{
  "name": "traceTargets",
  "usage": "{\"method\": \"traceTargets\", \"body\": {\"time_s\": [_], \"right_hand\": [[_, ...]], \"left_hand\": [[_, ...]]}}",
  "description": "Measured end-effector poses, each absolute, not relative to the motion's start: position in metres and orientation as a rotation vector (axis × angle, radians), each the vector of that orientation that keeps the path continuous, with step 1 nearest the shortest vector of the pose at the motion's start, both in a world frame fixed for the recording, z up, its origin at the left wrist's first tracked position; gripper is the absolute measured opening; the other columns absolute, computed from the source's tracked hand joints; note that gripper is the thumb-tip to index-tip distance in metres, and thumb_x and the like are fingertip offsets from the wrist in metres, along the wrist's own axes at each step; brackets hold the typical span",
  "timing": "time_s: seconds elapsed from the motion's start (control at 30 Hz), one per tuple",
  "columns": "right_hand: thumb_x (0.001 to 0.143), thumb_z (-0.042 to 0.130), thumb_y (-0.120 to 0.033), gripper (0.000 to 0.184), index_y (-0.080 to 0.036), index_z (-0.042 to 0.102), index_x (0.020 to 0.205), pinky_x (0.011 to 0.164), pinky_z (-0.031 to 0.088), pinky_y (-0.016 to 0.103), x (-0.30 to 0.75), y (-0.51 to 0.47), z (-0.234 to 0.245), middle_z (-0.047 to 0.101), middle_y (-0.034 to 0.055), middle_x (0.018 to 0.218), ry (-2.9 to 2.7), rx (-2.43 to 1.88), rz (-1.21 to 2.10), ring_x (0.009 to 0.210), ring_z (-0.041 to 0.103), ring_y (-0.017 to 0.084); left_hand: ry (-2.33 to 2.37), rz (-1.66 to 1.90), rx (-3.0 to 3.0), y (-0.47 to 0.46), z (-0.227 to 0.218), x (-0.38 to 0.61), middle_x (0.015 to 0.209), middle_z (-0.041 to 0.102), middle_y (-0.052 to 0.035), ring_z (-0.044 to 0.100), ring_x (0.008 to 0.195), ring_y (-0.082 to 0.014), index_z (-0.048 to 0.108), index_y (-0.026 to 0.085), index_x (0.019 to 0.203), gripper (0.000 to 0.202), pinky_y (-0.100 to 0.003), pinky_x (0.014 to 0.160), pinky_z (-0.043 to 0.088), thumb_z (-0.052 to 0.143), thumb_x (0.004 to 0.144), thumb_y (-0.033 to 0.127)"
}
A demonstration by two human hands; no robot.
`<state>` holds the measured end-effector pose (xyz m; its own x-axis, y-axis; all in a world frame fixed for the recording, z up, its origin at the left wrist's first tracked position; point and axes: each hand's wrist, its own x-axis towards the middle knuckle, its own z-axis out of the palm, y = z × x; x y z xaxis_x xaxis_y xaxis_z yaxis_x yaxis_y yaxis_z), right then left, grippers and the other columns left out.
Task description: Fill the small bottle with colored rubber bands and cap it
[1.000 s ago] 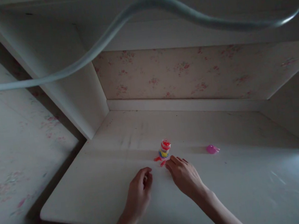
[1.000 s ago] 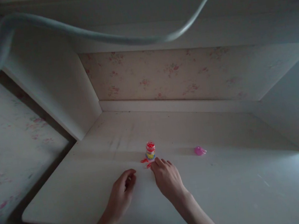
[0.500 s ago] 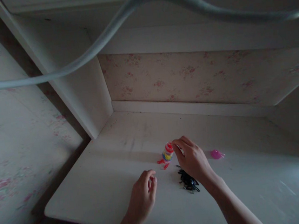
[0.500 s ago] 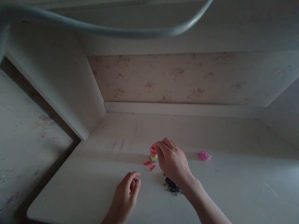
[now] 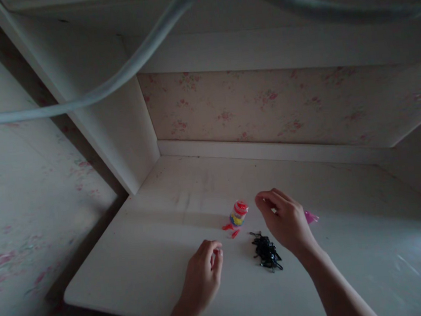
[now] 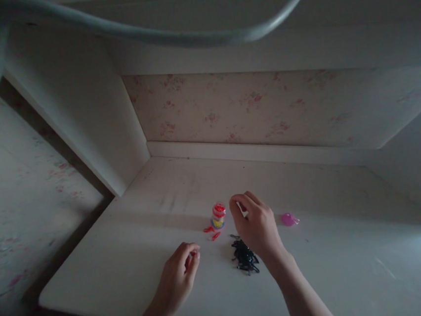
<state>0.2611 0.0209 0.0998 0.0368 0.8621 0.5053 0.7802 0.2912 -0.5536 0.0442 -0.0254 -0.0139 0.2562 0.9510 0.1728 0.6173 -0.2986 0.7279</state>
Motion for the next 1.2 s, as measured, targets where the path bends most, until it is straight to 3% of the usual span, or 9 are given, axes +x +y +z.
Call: {"method": "traceTargets", "body": {"time_s": [0.13, 0.27, 0.5, 0.87, 1.2], "right_hand": [[0.090, 0.053, -0.031, 0.019, -0.019, 0.064, 0.081, 0.056, 0.037, 0.020, 0.265, -0.010, 0.079, 0.055, -0.0004, 0.069, -1.663, -1.441, 0.307, 0.058, 0.048, 0.010], [0.088, 0.055, -0.037, 0.023, -0.019, 0.068, 0.081, 0.053, 0.041, 0.018, 0.267, -0.052, 0.039, 0.059, 0.0007, 0.067, -1.495, -1.465, 0.599, 0.059, 0.053, 0.011], [0.082, 0.062, -0.044, 0.029, -0.018, 0.073, 0.087, 0.065, 0.050, 0.017, 0.280, -0.100, -0.021, 0.072, 0.0049, 0.083, -1.282, -1.613, 0.706, 0.075, 0.067, 0.017], [0.084, 0.058, -0.045, 0.035, -0.014, 0.073, 0.090, 0.061, 0.048, 0.017, 0.281, -0.096, -0.013, 0.069, 0.0058, 0.076, -1.294, -1.584, 0.792, 0.068, 0.062, 0.015], [0.088, 0.053, -0.043, 0.032, -0.017, 0.071, 0.082, 0.049, 0.041, 0.017, 0.279, -0.096, -0.002, 0.063, 0.0022, 0.064, -1.403, -1.525, 0.763, 0.053, 0.054, 0.011]], "left_hand": [[1.449, 0.734, 2.092, -0.022, -0.009, 0.049, 0.087, 0.061, -0.0029, 0.059, 0.077, -0.0146, 0.057, 0.020, 0.092, 0.018, -0.026, 0.072, 0.045, 0.040, 0.094, 0.023], [1.510, 0.570, 2.190, -0.016, 0.002, 0.061, 0.096, 0.061, -0.0017, 0.061, 0.087, -0.0167, 0.057, 0.023, 0.096, 0.013, -0.027, 0.077, 0.046, 0.045, 0.092, 0.022], [1.655, 0.361, 2.330, 0.002, 0.009, 0.086, 0.097, 0.060, 0.0003, 0.065, 0.078, -0.0172, 0.056, 0.025, 0.096, 0.011, -0.026, 0.065, 0.047, 0.052, 0.089, 0.032], [1.651, 0.355, 2.341, 0.007, 0.012, 0.094, 0.095, 0.061, -0.0019, 0.065, 0.078, -0.0157, 0.058, 0.022, 0.091, 0.020, -0.024, 0.066, 0.044, 0.039, 0.097, 0.027], [1.474, 0.825, 2.307, 0.003, 0.063, 0.091, 0.093, 0.060, -0.0031, 0.061, 0.079, -0.0131, 0.057, 0.020, 0.094, 0.021, -0.023, 0.071, 0.046, 0.038, 0.097, 0.029]]}}
